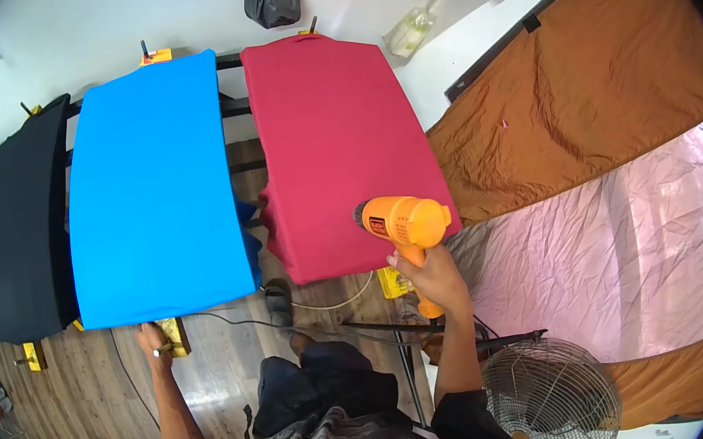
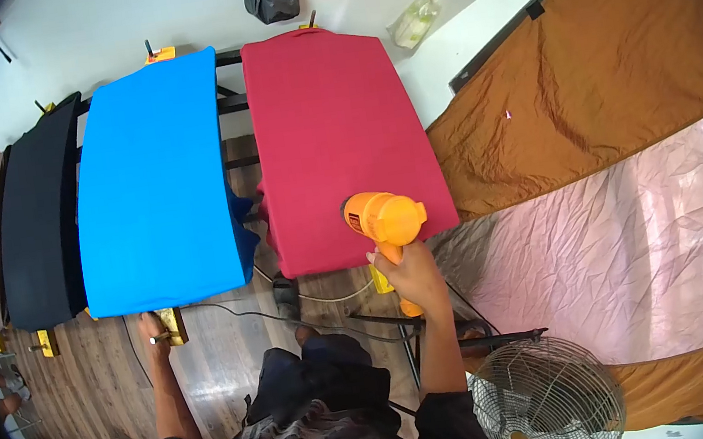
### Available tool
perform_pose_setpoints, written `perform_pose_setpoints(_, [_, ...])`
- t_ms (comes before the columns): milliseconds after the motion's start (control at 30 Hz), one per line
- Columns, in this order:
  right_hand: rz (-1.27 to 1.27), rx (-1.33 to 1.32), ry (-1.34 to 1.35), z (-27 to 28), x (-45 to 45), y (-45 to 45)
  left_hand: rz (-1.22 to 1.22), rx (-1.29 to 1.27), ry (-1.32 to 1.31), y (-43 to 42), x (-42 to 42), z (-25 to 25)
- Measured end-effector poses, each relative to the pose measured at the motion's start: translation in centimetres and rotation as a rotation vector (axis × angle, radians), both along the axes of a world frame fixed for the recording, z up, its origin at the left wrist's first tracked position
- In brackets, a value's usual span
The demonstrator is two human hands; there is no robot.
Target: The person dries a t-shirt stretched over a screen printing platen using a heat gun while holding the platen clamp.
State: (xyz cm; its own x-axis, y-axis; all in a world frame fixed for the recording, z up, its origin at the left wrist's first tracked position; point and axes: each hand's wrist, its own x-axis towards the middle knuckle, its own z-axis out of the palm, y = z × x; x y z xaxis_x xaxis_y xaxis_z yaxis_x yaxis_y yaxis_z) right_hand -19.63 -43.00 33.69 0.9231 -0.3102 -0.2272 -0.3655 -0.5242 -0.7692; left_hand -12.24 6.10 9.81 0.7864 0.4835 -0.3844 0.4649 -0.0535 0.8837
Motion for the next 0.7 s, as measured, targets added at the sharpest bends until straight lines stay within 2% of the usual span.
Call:
perform_pose_setpoints(133, [-0.014, -0.04, -0.044, -0.7, -1.2, 0.5, -0.052, 0.046, -0.022, -0.1, 0.1, 0.5])
perform_pose_setpoints(167, [-0.008, 0.0, -0.037, -0.5, -1.5, 0.5, 0.083, 0.014, -0.005, 0.1, 0.5, -1.3])
perform_pose_setpoints(267, [-0.041, 0.011, -0.059, -0.3, -2.5, 1.3, -0.047, 0.083, -0.103, 1.2, 0.3, -2.6])
perform_pose_setpoints(300, [-0.062, -0.002, -0.076, -0.3, -2.8, 1.7, -0.098, 0.061, -0.059, 1.7, 0.4, -2.9])
perform_pose_setpoints(400, [-0.016, -0.009, -0.12, -1.3, -3.3, 1.6, 0.034, 0.132, -0.053, 1.4, 1.1, -4.4])
perform_pose_setpoints(433, [-0.045, 0.041, -0.103, -1.0, -3.5, 1.7, -0.022, 0.192, 0.036, 0.4, 1.0, -1.4])
perform_pose_setpoints(467, [-0.07, 0.09, -0.084, -0.8, -3.7, 2.0, 0.001, 0.218, 0.001, 1.6, 1.2, -4.1])
perform_pose_setpoints(533, [-0.077, 0.123, -0.109, -1.1, -4.0, 2.1, -0.023, 0.218, 0.002, 0.4, 1.1, -1.4])
perform_pose_setpoints(600, [-0.046, 0.099, -0.19, -2.9, -4.6, 1.3, 0.042, 0.265, 0.011, -0.2, 1.5, -1.0])
perform_pose_setpoints(633, [-0.096, 0.176, -0.077, -1.9, -4.8, 1.6, -0.06, 0.35, 0.04, 0.8, 1.5, -2.3])
perform_pose_setpoints(667, [-0.098, 0.155, -0.098, -1.8, -4.9, 1.7, -0.165, 0.436, 0.07, 1.6, 1.4, -3.6])
perform_pose_setpoints(700, [-0.103, 0.136, -0.121, -1.9, -5.1, 1.9, -0.159, 0.409, 0.079, 1.5, 1.2, -3.8])
